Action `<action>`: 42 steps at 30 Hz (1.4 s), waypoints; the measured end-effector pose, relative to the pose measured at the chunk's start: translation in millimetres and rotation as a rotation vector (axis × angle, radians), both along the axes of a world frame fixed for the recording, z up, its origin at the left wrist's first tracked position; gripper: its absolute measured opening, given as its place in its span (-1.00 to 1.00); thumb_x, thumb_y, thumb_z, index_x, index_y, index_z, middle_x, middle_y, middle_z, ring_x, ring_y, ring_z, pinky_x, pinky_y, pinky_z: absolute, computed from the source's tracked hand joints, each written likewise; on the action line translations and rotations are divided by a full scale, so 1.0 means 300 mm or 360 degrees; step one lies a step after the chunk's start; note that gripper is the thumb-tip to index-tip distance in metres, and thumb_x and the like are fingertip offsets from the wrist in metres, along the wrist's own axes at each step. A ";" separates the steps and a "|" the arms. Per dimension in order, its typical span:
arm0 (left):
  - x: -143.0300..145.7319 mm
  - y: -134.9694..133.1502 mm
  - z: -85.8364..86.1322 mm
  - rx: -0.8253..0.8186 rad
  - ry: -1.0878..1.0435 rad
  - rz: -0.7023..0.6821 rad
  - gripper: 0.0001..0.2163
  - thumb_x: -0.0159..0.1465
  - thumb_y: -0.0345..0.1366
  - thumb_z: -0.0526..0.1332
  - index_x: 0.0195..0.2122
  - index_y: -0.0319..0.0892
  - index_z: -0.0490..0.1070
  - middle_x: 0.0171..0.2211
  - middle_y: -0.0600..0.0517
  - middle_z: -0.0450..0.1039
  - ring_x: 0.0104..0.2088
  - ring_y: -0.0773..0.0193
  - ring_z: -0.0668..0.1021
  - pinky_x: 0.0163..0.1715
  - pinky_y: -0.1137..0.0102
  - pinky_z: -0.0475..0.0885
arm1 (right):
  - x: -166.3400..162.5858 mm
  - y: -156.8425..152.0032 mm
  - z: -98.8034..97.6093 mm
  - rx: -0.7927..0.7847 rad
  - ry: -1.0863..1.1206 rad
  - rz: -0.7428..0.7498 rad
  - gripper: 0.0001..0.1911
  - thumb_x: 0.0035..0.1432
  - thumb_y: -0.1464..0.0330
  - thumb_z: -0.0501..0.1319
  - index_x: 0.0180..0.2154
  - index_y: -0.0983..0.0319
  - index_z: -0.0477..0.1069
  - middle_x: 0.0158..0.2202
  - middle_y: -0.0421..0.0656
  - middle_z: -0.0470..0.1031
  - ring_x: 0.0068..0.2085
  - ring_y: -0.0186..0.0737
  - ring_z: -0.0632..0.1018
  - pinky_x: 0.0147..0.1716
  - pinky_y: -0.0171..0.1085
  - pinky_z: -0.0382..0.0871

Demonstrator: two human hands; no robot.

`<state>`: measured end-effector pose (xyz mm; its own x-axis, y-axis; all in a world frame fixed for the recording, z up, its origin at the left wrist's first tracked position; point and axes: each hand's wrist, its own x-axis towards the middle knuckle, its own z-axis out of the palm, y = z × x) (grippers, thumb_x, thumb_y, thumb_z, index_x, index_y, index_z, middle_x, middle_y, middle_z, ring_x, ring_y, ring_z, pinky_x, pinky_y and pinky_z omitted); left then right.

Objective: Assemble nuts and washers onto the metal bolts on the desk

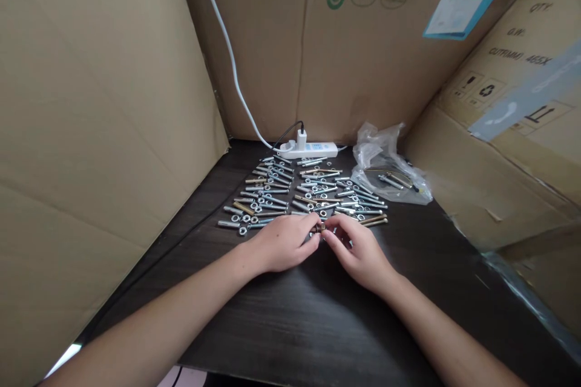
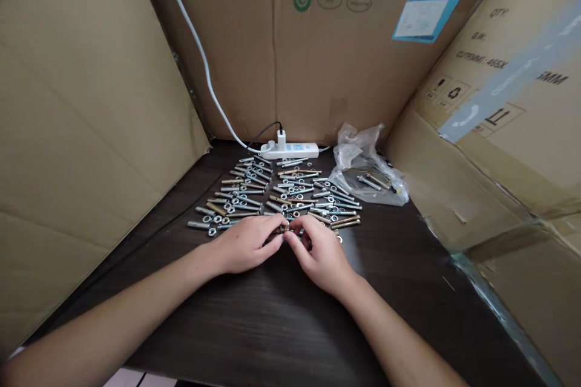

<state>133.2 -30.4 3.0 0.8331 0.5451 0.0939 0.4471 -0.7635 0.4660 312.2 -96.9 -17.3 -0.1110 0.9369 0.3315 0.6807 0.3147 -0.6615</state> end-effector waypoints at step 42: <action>0.006 0.002 -0.014 0.0006 0.0051 -0.0021 -0.88 0.30 -0.26 0.00 -0.22 -0.16 0.23 -0.30 -0.01 0.45 -0.32 0.19 0.50 -0.36 0.36 0.31 | 0.025 -0.005 0.030 0.0060 -0.0127 0.0185 -0.80 0.12 0.47 0.11 -0.18 0.19 0.33 -0.33 -0.17 0.38 -0.43 -0.33 0.39 -0.42 -0.32 0.30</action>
